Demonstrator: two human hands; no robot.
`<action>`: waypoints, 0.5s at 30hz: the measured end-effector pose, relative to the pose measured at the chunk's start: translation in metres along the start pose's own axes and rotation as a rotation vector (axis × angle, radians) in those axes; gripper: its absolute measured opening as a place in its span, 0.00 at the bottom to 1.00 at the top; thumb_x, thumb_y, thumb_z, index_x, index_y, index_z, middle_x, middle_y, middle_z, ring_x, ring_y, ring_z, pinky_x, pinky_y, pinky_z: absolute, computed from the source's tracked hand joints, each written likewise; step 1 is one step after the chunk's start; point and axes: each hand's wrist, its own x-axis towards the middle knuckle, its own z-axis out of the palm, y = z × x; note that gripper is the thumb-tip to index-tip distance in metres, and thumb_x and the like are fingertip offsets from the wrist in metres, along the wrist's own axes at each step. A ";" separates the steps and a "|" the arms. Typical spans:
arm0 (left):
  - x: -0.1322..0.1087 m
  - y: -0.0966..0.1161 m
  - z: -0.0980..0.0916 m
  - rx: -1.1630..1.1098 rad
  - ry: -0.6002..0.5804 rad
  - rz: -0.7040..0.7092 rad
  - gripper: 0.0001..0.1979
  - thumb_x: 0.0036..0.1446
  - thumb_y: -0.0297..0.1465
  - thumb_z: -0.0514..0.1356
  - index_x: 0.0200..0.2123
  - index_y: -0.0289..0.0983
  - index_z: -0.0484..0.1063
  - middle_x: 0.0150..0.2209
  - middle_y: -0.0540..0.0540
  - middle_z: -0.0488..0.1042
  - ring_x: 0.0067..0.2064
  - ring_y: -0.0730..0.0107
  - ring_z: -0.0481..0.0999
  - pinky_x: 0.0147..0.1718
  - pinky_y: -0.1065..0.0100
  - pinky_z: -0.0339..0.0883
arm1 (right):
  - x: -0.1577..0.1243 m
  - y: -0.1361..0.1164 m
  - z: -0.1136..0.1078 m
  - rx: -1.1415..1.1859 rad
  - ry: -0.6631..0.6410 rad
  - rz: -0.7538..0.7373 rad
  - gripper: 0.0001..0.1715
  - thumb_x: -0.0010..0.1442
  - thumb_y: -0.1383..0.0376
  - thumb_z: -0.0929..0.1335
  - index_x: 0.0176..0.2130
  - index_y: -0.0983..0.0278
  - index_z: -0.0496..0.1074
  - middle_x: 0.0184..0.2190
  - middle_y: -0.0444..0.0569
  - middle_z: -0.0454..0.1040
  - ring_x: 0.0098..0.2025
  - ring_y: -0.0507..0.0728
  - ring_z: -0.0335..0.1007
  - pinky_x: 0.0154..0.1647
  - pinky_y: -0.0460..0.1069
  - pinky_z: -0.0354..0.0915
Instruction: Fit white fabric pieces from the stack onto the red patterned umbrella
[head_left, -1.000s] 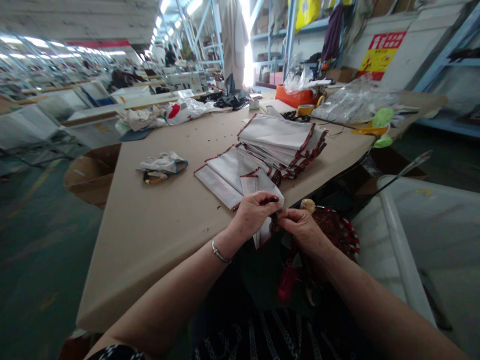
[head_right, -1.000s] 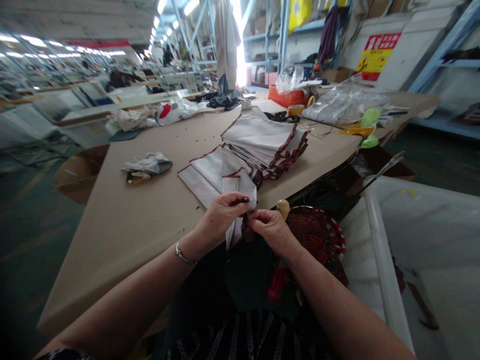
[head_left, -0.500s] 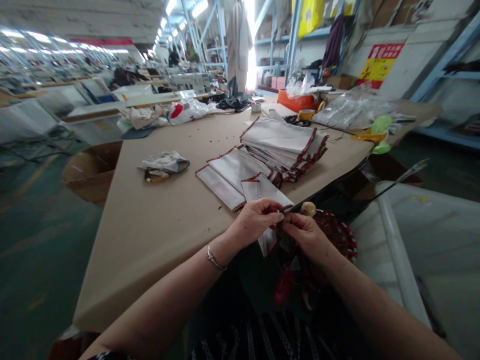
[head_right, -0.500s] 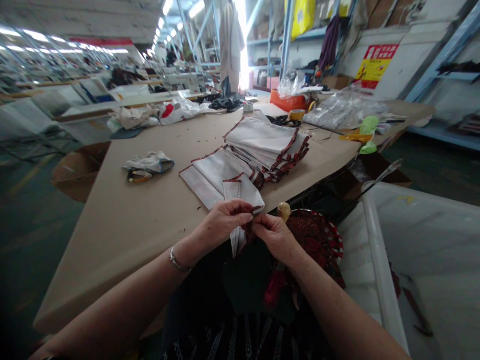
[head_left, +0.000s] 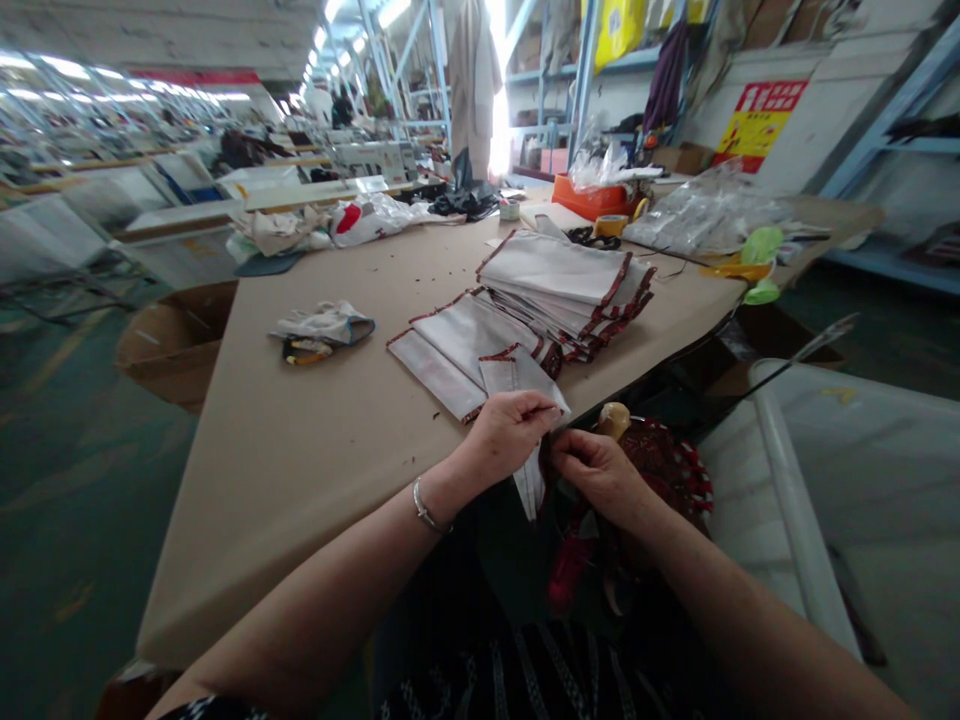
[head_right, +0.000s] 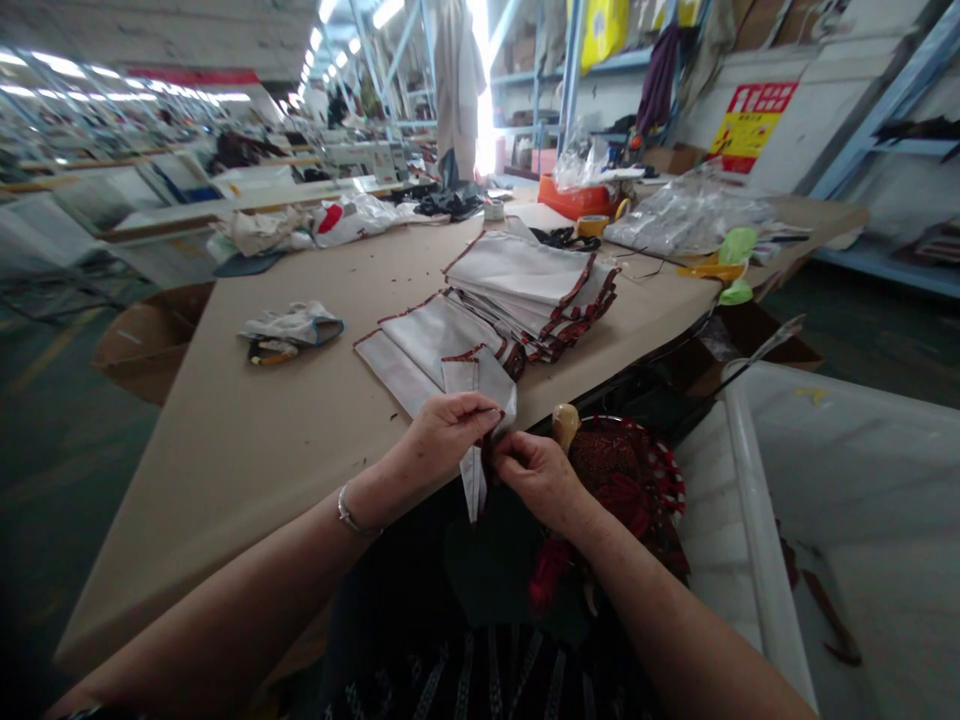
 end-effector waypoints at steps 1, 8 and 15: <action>0.000 -0.001 -0.001 -0.029 -0.018 -0.023 0.12 0.55 0.33 0.57 0.23 0.34 0.72 0.19 0.52 0.66 0.24 0.76 0.64 0.23 0.74 0.58 | 0.000 0.001 0.000 -0.005 -0.002 0.003 0.07 0.53 0.64 0.64 0.25 0.64 0.66 0.21 0.40 0.63 0.24 0.48 0.54 0.24 0.44 0.54; 0.001 -0.007 -0.001 -0.109 -0.051 -0.075 0.09 0.53 0.30 0.56 0.25 0.34 0.73 0.20 0.52 0.67 0.24 0.77 0.64 0.23 0.74 0.59 | 0.000 0.006 -0.001 -0.032 -0.014 0.000 0.08 0.53 0.64 0.64 0.24 0.64 0.65 0.20 0.40 0.61 0.24 0.48 0.54 0.25 0.44 0.54; 0.004 0.007 -0.002 0.085 0.003 0.000 0.05 0.44 0.22 0.55 0.22 0.37 0.68 0.20 0.54 0.68 0.25 0.75 0.65 0.25 0.74 0.58 | -0.003 -0.008 0.004 -0.071 0.135 -0.037 0.07 0.54 0.61 0.66 0.31 0.62 0.65 0.25 0.40 0.65 0.27 0.50 0.61 0.29 0.45 0.59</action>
